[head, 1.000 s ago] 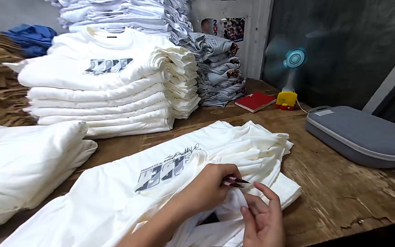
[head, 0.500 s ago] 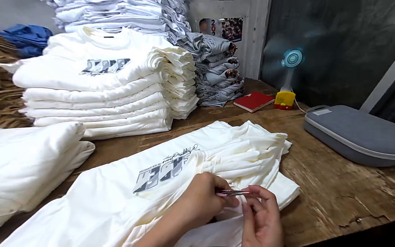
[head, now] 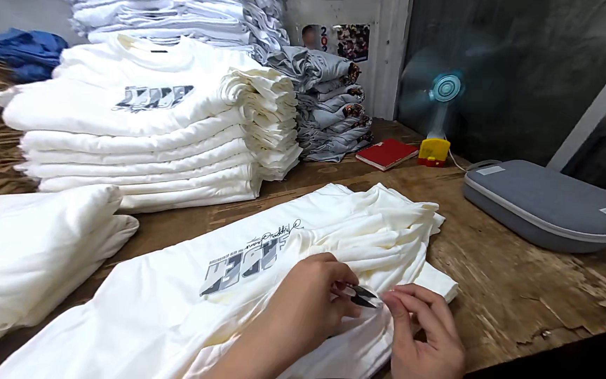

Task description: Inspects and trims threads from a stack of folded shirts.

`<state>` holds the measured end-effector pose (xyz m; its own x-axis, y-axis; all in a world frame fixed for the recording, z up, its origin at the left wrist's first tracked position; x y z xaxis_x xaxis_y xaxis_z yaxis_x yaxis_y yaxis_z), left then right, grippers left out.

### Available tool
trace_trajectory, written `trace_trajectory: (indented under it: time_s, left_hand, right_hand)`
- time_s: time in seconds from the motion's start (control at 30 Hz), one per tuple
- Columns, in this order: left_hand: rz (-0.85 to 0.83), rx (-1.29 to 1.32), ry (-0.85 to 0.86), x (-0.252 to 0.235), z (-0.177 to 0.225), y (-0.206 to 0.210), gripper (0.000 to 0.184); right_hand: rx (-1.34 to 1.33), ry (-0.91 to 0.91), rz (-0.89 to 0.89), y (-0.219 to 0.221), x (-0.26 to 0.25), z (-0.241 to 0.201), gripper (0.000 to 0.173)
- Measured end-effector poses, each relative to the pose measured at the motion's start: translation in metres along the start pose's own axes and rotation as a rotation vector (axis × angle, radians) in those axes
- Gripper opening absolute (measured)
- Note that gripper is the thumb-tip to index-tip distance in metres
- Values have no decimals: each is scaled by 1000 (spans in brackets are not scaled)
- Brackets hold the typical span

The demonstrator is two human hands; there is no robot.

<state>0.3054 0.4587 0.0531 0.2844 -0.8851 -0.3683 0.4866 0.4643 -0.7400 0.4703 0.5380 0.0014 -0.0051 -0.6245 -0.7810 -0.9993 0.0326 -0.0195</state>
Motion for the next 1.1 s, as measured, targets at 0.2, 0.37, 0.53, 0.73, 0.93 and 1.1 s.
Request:
trace_trajectory:
  time_s: [0.2,0.37,0.53,0.73,0.93,1.1]
  left_hand:
    - [-57,-3,28,-2,7,9,11]
    - [-300,40,-126,1,0,8,46]
    - [-179,-30,-324,-14,-3,7,44]
    - [258,-26,-256,-29,-22,-8,18]
    - [-37,-140,-84,-26,-22,12,12]
    - [-78,-23,-117,-18,-21,16,26]
  right_hand:
    - [-76,-7,-50,-1,-2,1,8]
    - [-79,48,-193,-21,-9,16,34]
    - [390,-48,-378,-12,-6,16,28]
    - [345,83,-269,-22,-12,-3,24]
    - [226,77,-320,-26,-9,3,8]
    - [284,268,-895,-64,-17,-2,15]
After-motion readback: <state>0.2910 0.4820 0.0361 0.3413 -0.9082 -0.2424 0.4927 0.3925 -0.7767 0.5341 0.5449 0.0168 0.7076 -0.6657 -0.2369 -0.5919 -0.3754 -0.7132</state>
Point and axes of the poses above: each hand's wrist, its own x-axis away from the middle knuckle, its own y-axis out of the palm, z = x × y, the point moved 5 cm from there along -x, towards the middle knuckle, and after that the axes turned 5 degrees about z, right-handed, at the moved point
